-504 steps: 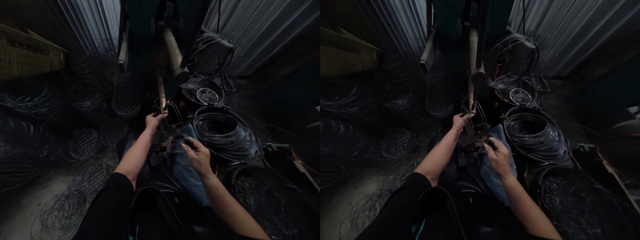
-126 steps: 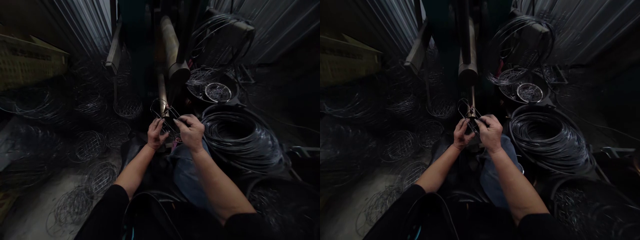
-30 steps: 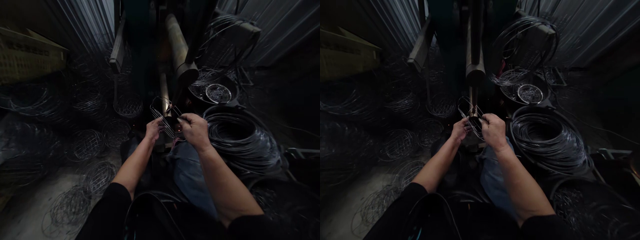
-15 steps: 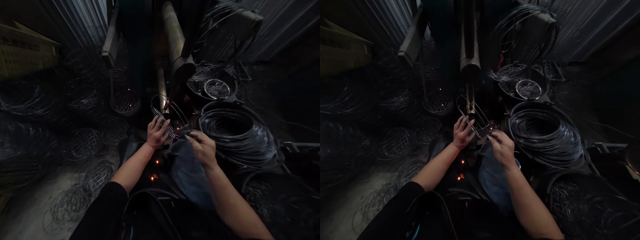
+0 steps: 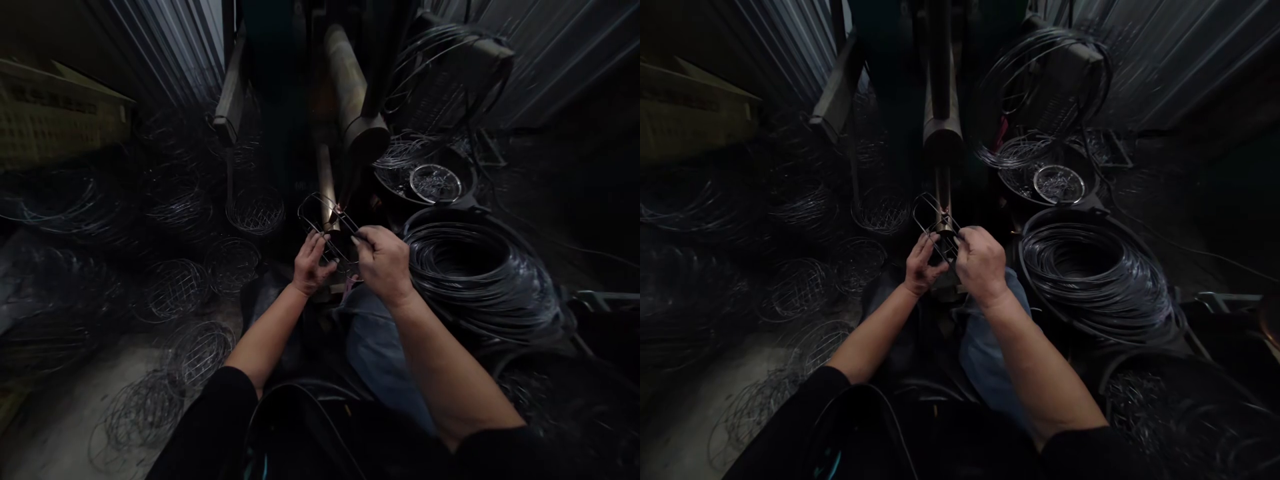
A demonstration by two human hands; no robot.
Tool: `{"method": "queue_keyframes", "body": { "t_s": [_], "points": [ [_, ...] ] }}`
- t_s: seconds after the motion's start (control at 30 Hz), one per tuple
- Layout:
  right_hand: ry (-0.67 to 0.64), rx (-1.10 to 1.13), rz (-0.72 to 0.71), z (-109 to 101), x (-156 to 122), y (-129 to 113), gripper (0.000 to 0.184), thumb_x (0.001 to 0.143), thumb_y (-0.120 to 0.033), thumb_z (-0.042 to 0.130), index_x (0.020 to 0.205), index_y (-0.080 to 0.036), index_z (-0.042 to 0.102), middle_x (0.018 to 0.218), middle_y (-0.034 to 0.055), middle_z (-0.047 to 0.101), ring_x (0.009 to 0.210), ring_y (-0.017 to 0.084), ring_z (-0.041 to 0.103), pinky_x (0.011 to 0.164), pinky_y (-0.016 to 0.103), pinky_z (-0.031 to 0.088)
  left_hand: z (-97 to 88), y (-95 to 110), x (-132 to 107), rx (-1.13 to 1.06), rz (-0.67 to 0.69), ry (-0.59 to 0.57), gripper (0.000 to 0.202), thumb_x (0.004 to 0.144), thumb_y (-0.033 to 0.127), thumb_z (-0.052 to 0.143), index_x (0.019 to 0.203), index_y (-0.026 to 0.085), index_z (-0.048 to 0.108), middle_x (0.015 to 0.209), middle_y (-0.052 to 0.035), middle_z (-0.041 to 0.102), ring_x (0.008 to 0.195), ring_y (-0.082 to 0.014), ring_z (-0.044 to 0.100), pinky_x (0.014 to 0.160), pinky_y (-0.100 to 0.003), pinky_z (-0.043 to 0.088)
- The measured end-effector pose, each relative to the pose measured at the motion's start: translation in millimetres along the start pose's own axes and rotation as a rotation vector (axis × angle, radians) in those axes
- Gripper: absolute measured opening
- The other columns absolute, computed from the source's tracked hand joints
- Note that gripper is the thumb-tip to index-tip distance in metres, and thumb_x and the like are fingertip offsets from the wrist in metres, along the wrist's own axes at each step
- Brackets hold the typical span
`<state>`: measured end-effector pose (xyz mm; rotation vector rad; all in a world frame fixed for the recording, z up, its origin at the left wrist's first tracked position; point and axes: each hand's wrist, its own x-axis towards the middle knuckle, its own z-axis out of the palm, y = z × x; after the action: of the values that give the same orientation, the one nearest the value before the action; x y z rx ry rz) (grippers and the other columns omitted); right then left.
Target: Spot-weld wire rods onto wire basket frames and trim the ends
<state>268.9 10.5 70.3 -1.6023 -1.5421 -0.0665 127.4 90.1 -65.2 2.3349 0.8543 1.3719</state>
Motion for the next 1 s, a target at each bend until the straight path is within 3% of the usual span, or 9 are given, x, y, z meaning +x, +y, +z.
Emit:
{"method": "queue_keyframes", "body": {
  "t_s": [0.2, 0.33, 0.5, 0.63, 0.77, 1.0],
  "points": [
    [0.007, -0.06, 0.043, 7, 12, 1, 0.016, 0.081, -0.015, 0.05, 0.079, -0.017, 0.066, 0.082, 0.0104, 0.07, 0.078, 0.023, 0.065, 0.073, 0.035, 0.05, 5.4, -4, 9, -0.035, 0.014, 0.038, 0.059, 0.08, 0.044, 0.067, 0.131, 0.018, 0.053, 0.126, -0.0149, 0.061, 0.128, -0.0304, 0.051, 0.109, -0.046, 0.042],
    [0.01, -0.041, 0.054, 0, 12, -3, 0.014, 0.082, -0.017, 0.053, 0.08, -0.018, 0.066, 0.085, 0.0094, 0.071, 0.08, 0.022, 0.066, 0.074, 0.035, 0.051, 5.9, 3, 8, -0.053, -0.013, 0.022, 0.06, 0.078, 0.04, 0.07, 0.131, 0.018, 0.054, 0.126, -0.0144, 0.061, 0.126, -0.0287, 0.053, 0.108, -0.042, 0.044],
    [0.033, 0.102, 0.161, -25, -17, 3, 0.01, 0.078, -0.028, 0.067, 0.083, -0.019, 0.067, 0.103, 0.0097, 0.07, 0.093, 0.023, 0.066, 0.08, 0.037, 0.053, 1.5, 14, 6, -0.098, -0.141, -0.026, 0.061, 0.073, 0.037, 0.075, 0.129, 0.021, 0.056, 0.126, -0.0114, 0.062, 0.124, -0.0267, 0.054, 0.106, -0.041, 0.046],
    [-0.024, 0.168, 0.195, -32, -37, 11, 0.008, 0.079, -0.027, 0.065, 0.082, -0.02, 0.069, 0.097, 0.0085, 0.072, 0.088, 0.023, 0.068, 0.078, 0.037, 0.054, -4.7, 23, 11, -0.112, -0.183, 0.027, 0.066, 0.068, 0.034, 0.079, 0.127, 0.018, 0.056, 0.124, -0.0112, 0.063, 0.118, -0.0262, 0.059, 0.104, -0.039, 0.048],
    [-0.031, 0.14, 0.101, -20, -23, 6, 0.013, 0.082, -0.019, 0.055, 0.082, -0.02, 0.069, 0.09, 0.0071, 0.072, 0.084, 0.02, 0.068, 0.079, 0.035, 0.053, -8.6, 26, 17, -0.149, -0.272, 0.058, 0.067, 0.065, 0.033, 0.082, 0.125, 0.018, 0.058, 0.122, -0.0105, 0.064, 0.114, -0.0254, 0.061, 0.102, -0.038, 0.049],
    [-0.041, 0.042, 0.071, -5, 10, 6, 0.013, 0.079, -0.017, 0.055, 0.077, -0.018, 0.068, 0.084, 0.0079, 0.072, 0.08, 0.021, 0.067, 0.075, 0.034, 0.052, -6.4, 14, 25, -0.218, -0.414, 0.037, 0.071, 0.064, 0.038, 0.083, 0.126, 0.016, 0.057, 0.124, -0.0123, 0.062, 0.116, -0.0255, 0.06, 0.102, -0.039, 0.049]
  ]
}}
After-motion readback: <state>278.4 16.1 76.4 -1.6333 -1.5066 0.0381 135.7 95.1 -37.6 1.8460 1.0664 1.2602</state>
